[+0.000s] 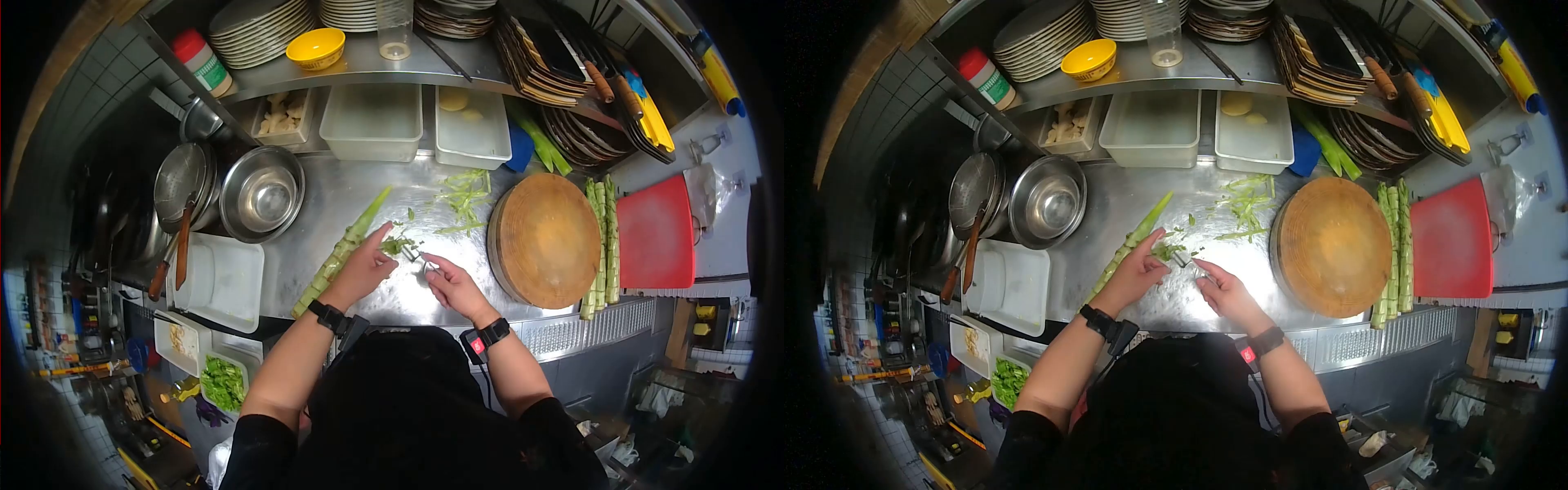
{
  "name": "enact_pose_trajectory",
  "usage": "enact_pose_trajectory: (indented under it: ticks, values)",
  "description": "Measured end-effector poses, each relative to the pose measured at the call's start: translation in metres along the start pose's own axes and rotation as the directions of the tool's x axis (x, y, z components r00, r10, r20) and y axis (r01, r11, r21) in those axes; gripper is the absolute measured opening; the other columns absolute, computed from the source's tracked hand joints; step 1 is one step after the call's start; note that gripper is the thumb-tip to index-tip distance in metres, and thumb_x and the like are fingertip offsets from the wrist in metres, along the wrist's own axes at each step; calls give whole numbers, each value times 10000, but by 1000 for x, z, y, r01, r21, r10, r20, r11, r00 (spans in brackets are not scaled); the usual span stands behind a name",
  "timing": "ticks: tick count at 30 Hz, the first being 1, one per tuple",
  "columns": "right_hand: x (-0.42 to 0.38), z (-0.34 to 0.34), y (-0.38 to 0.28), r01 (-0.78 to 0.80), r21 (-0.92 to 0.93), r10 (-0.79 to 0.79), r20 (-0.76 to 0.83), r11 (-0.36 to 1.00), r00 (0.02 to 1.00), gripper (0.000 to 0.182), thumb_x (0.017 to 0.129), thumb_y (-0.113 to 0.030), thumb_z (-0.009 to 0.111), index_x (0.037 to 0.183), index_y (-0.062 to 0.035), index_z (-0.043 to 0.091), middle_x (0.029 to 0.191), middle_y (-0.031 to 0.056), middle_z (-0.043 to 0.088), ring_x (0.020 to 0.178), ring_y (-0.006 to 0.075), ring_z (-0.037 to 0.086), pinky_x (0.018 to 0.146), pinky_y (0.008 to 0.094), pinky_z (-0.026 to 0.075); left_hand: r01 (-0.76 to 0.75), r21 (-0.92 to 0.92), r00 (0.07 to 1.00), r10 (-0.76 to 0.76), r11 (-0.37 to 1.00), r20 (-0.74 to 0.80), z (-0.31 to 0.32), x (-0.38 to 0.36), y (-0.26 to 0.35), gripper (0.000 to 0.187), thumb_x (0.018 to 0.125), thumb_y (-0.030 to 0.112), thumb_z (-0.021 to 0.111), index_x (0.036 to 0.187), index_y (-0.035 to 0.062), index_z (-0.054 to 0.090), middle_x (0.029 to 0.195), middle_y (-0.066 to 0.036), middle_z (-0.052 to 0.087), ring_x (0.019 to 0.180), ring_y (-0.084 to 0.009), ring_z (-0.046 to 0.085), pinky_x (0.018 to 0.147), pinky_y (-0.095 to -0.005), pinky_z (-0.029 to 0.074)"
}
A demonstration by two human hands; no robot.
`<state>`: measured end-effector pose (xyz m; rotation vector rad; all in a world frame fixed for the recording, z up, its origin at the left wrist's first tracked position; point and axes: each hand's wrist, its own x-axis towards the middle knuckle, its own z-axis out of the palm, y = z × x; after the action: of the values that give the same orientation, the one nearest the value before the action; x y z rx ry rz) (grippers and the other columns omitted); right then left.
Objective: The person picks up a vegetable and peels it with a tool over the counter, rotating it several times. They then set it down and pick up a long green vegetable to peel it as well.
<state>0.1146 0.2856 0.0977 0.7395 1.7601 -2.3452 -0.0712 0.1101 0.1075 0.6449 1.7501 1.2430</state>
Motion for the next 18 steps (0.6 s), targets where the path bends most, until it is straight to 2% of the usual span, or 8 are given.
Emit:
enact_pose_trajectory:
  ticks: [1,3,7,9,11,12,14,18]
  values:
    - [-2,1,0,2,0,-2,-3,1000,1000,474,1109,-152,578,1572,-109,486,638,-45,482,479,55,385,471,225,325,-2,1,1000,2,1000,3,2,2,-1,636,972,36,703,1566,63,475,1271,-129,703,930,-128,701,816,-263,570]
    - [-7,2,1,9,46,-11,48,999,999,471,1112,-143,571,1574,-116,486,636,-47,475,474,57,371,464,230,309,-48,-33,999,48,998,5,6,10,-3,464,994,98,709,1433,2,594,922,-45,731,835,-109,684,758,-264,554]
    - [-12,-4,10,32,275,-3,-103,961,995,477,1116,-147,555,1583,-124,463,648,-26,491,459,69,381,441,239,310,85,-17,996,-85,996,10,8,13,-8,238,1023,116,680,1207,-33,699,885,-43,733,811,-104,684,768,-252,561]
    - [-12,-11,4,65,344,0,-186,937,983,487,1114,-164,559,1587,-121,448,662,-12,509,465,74,401,432,240,325,155,-14,985,-153,988,86,6,22,-28,384,1005,130,706,1344,-34,635,1043,-115,749,942,-166,713,869,-287,572]
    - [-8,-21,7,97,268,-10,-307,959,952,498,1107,-172,575,1585,-120,447,681,-11,525,481,74,431,432,240,347,-109,277,993,119,955,-21,9,23,-37,711,942,104,759,1568,-7,440,1289,-173,684,1070,-243,693,936,-335,567]
    - [-4,-26,12,117,250,-30,-327,961,945,557,1078,-173,633,1595,-112,434,688,-20,526,498,70,459,429,241,368,-108,280,993,117,954,-18,11,22,-30,711,942,104,759,1568,-7,440,1289,-173,684,1070,-243,693,936,-335,567]
    - [-4,-34,25,103,181,-28,-374,978,927,561,1059,-171,663,1573,-90,453,687,-24,525,499,68,466,427,243,373,-151,671,972,231,726,-31,13,18,-15,933,893,170,816,1645,22,284,1552,-272,498,1350,-372,592,1119,-417,481]
    - [-8,-42,29,65,99,-13,-454,993,891,346,1014,-182,735,1284,-28,584,674,-34,511,491,65,475,421,243,383,-88,660,991,130,746,-14,-6,21,-24,972,843,164,834,1629,20,282,1595,-277,426,1405,-441,519,1149,-456,448]
